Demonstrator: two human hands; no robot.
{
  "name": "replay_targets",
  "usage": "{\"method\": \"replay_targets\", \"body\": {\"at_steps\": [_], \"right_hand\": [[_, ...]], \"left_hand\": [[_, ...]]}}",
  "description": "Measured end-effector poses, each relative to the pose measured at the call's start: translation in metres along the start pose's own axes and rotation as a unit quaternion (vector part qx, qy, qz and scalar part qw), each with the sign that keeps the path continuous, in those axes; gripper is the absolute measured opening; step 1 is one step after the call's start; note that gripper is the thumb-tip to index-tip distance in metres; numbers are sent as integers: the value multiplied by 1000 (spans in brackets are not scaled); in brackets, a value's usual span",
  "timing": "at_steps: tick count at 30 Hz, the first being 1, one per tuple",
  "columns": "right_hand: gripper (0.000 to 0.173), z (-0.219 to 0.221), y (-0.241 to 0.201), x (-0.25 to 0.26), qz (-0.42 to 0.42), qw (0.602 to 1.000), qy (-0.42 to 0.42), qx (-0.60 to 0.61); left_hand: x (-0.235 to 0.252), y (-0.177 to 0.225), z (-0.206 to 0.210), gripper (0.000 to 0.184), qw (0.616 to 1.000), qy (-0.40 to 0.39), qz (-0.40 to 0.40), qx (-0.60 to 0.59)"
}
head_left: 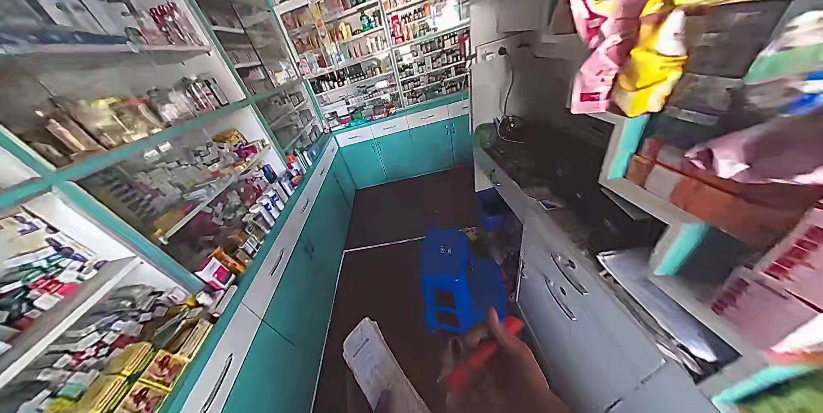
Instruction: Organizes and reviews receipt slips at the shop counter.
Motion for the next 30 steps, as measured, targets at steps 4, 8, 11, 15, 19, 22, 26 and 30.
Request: {"method": "replay_targets", "body": {"at_steps": [4, 8, 11, 15, 19, 22, 26, 30], "right_hand": [[44, -73, 18, 104, -50, 972, -32, -229], [45, -142, 88, 186, 105, 929, -12, -356], [60, -145, 139, 246, 140, 944, -20, -299], [72, -134, 192, 344, 100, 951, 7, -293], [60, -149, 199, 461, 90, 968, 43, -231], [50, -164, 189, 521, 130, 978, 56, -156], [48, -209, 193, 601, 167, 969, 45, -179], [54, -256, 201, 691, 151, 973, 62, -165]], "left_hand": [[85, 26, 21, 90, 998, -19, 31, -53], [187, 32, 29, 98, 989, -38, 46, -136], [283, 40, 36, 100, 979, -54, 58, -186], [406, 50, 35, 111, 984, -33, 71, -157], [516, 100, 41, 75, 995, 26, 81, -50], [621, 118, 36, 60, 977, -80, 84, -177], [749, 93, 66, 93, 898, -280, 46, -338], [847, 63, 109, 77, 895, -256, -15, -365]]}}
Point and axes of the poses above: each hand's wrist, its own x-axis towards the middle knuckle, its own z-axis out of the palm, y = z × x, the point moved 4 cm from there along x, towards the middle knuckle, and after that the axes turned 6 degrees about x, right-handed, at the moved point
